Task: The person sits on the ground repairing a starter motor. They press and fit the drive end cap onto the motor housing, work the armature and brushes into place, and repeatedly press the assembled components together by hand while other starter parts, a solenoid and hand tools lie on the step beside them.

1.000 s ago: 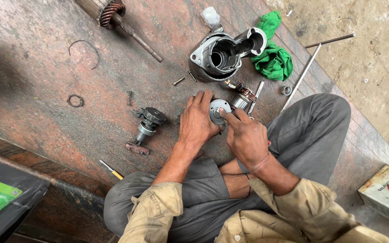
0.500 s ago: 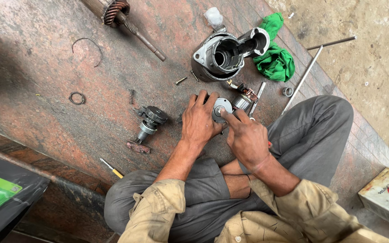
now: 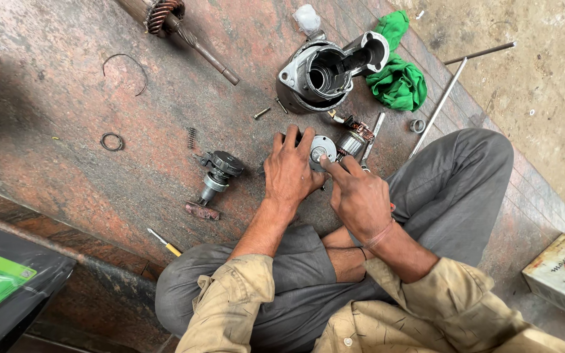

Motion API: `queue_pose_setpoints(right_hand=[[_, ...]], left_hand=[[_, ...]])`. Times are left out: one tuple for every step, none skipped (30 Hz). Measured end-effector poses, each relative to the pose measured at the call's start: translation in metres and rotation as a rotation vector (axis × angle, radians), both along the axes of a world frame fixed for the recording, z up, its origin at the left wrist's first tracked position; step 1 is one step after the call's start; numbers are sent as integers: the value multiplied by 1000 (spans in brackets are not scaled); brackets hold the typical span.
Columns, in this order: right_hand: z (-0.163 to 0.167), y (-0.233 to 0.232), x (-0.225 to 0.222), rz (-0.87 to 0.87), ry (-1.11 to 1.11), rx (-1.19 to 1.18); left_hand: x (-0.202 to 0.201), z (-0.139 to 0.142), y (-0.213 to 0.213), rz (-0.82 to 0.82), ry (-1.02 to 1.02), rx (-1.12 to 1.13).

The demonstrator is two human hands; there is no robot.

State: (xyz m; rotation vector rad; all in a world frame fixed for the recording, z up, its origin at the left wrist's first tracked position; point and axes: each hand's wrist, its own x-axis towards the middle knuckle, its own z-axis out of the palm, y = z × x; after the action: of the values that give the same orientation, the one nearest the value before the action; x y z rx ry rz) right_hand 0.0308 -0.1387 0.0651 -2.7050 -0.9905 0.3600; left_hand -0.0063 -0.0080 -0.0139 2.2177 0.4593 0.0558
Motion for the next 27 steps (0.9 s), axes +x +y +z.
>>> queue_pose_setpoints(right_hand=[[0, 0, 0, -4, -13, 0], [-1, 2, 1, -9, -19, -1], [-2, 4, 2, -15, -22, -2], [-2, 5, 2, 1, -17, 6], [-3, 7, 3, 10, -18, 18], [-2, 7, 4, 20, -27, 37], [-2, 7, 4, 12, -27, 33], [0, 6, 4, 13, -21, 20], [2, 3, 3, 19, -16, 6], [3, 2, 3, 9, -18, 12], [4, 1, 2, -4, -15, 17], [4, 0, 1, -15, -7, 22], [4, 0, 1, -18, 2, 17], [3, -1, 1, -28, 11, 10], [2, 0, 1, -45, 15, 3], [1, 1, 2, -37, 1, 16], [1, 3, 3, -23, -13, 27], [0, 4, 5, -4, -24, 38], [0, 6, 7, -12, -20, 34], [-2, 8, 7, -19, -13, 31], [-2, 9, 7, -29, -2, 27], [-2, 9, 6, -25, 5, 21], [-2, 9, 4, -26, 9, 15], [-1, 8, 3, -24, 7, 11], [0, 7, 1, -18, 4, 14], [1, 4, -2, -9, 3, 13], [1, 3, -4, -7, 2, 11]], left_hand=[[0, 0, 0, 3, -8, -2], [0, 0, 0, 6, -10, -5], [-1, 0, 0, 6, -9, -8], [-1, 0, 0, 13, -6, 0], [-1, 1, -1, 12, -8, 11], [-1, 2, 0, 13, -19, 30], [0, 2, 1, -5, 2, 31], [1, 3, 1, -14, 31, 24], [1, 4, 1, -18, 58, 14], [2, 4, 2, -16, 53, 14], [3, 5, 2, -17, 55, 11], [3, 5, 3, -16, 61, 9], [3, 6, 3, -2, 54, 17], [3, 6, 3, 5, 47, 25], [3, 7, 3, 5, 35, 32], [4, 7, 3, -10, 61, 27], [4, 7, 3, -19, 87, 22], [4, 8, 2, -23, 116, 16], [5, 8, 2, -18, 116, 24], [5, 8, 2, -12, 119, 32], [5, 9, 1, -10, 126, 41], [5, 9, 1, -9, 128, 43], [4, 9, 1, -14, 126, 46], [4, 8, 1, -15, 118, 50], [4, 7, 1, -19, 125, 44], [4, 6, 1, -20, 134, 35], [4, 6, 1, -29, 143, 25]])
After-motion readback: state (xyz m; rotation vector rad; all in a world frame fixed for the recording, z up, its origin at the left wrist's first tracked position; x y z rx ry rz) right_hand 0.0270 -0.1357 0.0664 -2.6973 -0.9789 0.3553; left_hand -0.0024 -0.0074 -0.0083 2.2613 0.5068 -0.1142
